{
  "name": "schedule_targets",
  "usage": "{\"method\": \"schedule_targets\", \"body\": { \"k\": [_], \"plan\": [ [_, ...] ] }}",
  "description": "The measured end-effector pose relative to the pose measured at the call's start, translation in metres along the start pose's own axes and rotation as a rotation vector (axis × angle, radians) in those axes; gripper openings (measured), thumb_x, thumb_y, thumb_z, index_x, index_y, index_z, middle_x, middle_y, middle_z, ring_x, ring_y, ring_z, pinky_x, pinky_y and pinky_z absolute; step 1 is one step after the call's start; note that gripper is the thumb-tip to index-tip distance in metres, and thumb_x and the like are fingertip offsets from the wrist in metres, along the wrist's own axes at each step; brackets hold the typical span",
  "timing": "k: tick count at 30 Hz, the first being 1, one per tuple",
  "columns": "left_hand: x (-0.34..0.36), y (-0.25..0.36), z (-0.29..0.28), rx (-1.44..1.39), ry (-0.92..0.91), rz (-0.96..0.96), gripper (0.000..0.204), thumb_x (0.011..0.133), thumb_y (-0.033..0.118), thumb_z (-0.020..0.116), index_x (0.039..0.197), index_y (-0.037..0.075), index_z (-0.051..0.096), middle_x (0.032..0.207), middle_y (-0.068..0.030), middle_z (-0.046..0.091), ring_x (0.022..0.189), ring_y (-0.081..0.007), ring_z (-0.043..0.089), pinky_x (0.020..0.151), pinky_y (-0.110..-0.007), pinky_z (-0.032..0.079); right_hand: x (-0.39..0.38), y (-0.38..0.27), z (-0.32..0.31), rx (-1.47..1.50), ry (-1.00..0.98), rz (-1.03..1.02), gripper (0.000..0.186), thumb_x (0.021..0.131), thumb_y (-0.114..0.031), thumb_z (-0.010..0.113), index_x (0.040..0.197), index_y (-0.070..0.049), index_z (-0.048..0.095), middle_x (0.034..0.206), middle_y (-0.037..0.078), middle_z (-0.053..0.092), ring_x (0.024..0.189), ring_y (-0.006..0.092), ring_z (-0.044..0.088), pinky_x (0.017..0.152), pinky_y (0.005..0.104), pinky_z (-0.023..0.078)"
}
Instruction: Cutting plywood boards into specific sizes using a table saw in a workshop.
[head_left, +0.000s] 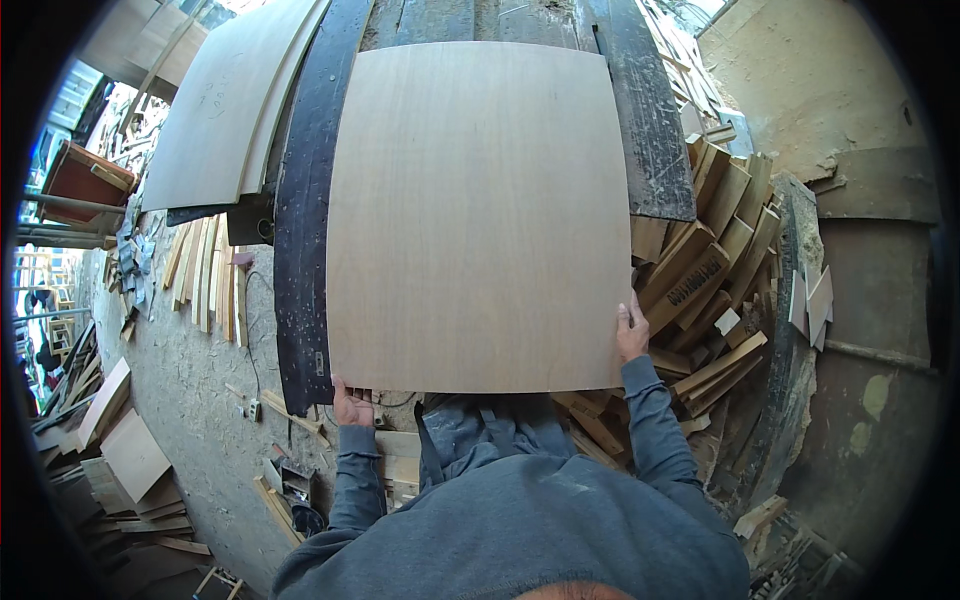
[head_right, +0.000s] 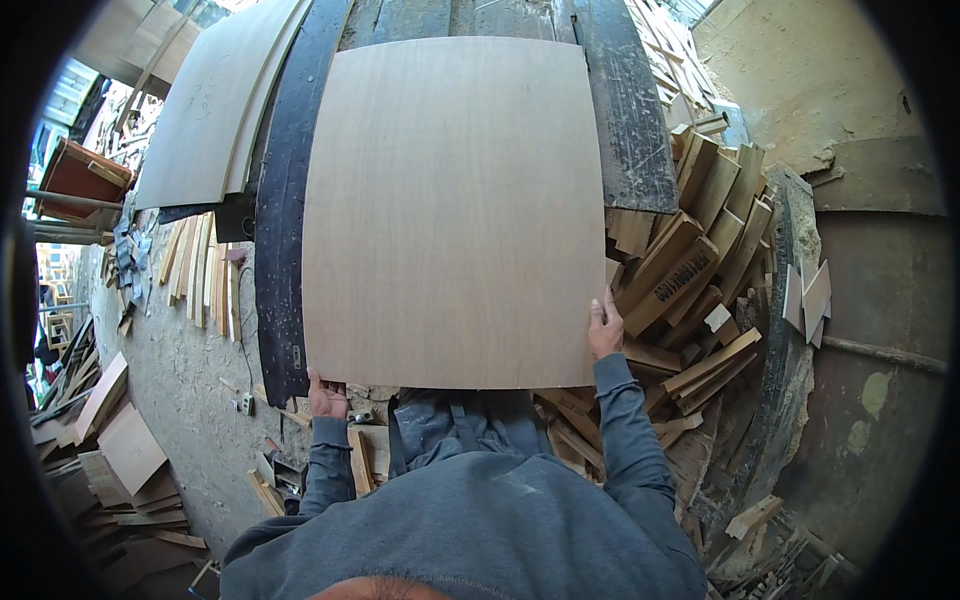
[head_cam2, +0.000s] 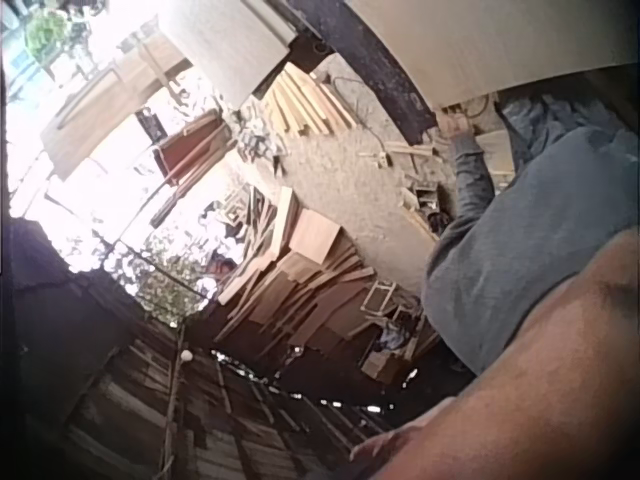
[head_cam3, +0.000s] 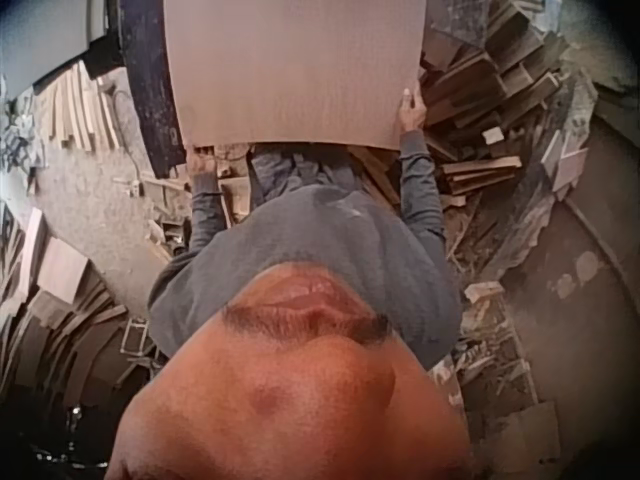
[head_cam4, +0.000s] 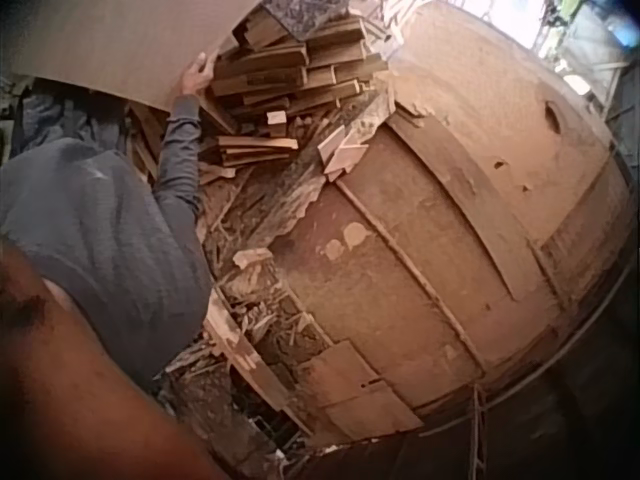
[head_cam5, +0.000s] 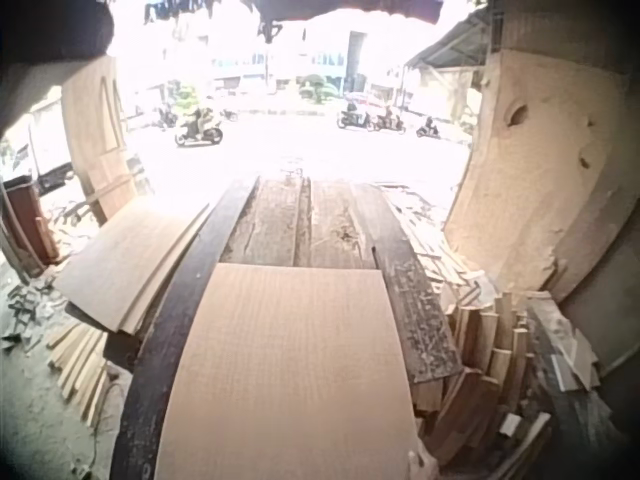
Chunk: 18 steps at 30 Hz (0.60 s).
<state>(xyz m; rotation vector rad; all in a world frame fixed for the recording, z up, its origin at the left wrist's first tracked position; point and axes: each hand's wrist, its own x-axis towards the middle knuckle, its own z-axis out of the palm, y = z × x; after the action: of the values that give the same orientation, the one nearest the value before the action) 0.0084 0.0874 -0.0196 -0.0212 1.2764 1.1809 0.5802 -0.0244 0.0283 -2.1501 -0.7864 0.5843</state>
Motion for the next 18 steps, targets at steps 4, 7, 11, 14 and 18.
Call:
{"method": "schedule_targets", "body": {
  "k": [4, 7, 11, 14, 18],
  "plan": [
    [0.002, 0.001, 0.002, 0.003, 0.007, -0.003, 0.052, 0.095, 0.045, 0.064, 0.131, 0.008, 0.057, 0.129, -0.0067, 0.062, 0.119, -0.0257, 0.057, 0.104, -0.044, 0.046, 0.002, -0.006, -0.001, 0.007, -0.002, 0.021, 0.049, 0.102, -0.022, 0.052, 0.145, -0.001, 0.044, 0.134, 0.023, 0.059, 0.123, 0.0305, 0.058, 0.103, 0.0355, 0.045],
    [0.004, 0.001, 0.006, 0.01, 0.003, 0.013, 0.051, 0.095, 0.045, 0.064, 0.131, 0.009, 0.057, 0.128, -0.0061, 0.062, 0.118, -0.0257, 0.057, 0.104, -0.043, 0.047, 0.007, -0.005, 0.0, 0.029, -0.002, 0.027, 0.049, 0.102, -0.021, 0.053, 0.146, -0.001, 0.044, 0.134, 0.023, 0.059, 0.123, 0.03, 0.058, 0.103, 0.0354, 0.045],
    [0.01, 0.003, 0.012, 0.021, 0.003, -0.001, 0.05, 0.095, 0.045, 0.065, 0.13, 0.01, 0.057, 0.129, -0.0055, 0.062, 0.118, -0.0254, 0.057, 0.105, -0.044, 0.046, 0.014, -0.007, 0.002, 0.03, 0.005, 0.029, 0.05, 0.101, -0.02, 0.054, 0.146, -0.001, 0.043, 0.134, 0.024, 0.059, 0.124, 0.0291, 0.058, 0.103, 0.0353, 0.045],
    [0.011, 0.005, 0.022, 0.01, 0.004, -0.01, 0.051, 0.095, 0.045, 0.065, 0.131, 0.01, 0.057, 0.13, -0.0051, 0.061, 0.119, -0.0253, 0.056, 0.105, -0.044, 0.045, 0.019, -0.006, 0.002, 0.041, 0.009, 0.032, 0.05, 0.101, -0.02, 0.054, 0.146, -0.001, 0.043, 0.133, 0.025, 0.06, 0.123, 0.0288, 0.059, 0.103, 0.0349, 0.045],
    [0.004, 0.006, 0.029, 0.041, 0.031, 0.015, 0.053, 0.095, 0.048, 0.062, 0.13, 0.008, 0.057, 0.128, -0.0068, 0.061, 0.121, -0.0258, 0.055, 0.105, -0.044, 0.046, 0.025, -0.009, 0.006, 0.064, -0.004, 0.054, 0.05, 0.101, -0.02, 0.054, 0.147, -0.001, 0.043, 0.131, 0.024, 0.061, 0.12, 0.0289, 0.061, 0.101, 0.0344, 0.047]
  ]
}}
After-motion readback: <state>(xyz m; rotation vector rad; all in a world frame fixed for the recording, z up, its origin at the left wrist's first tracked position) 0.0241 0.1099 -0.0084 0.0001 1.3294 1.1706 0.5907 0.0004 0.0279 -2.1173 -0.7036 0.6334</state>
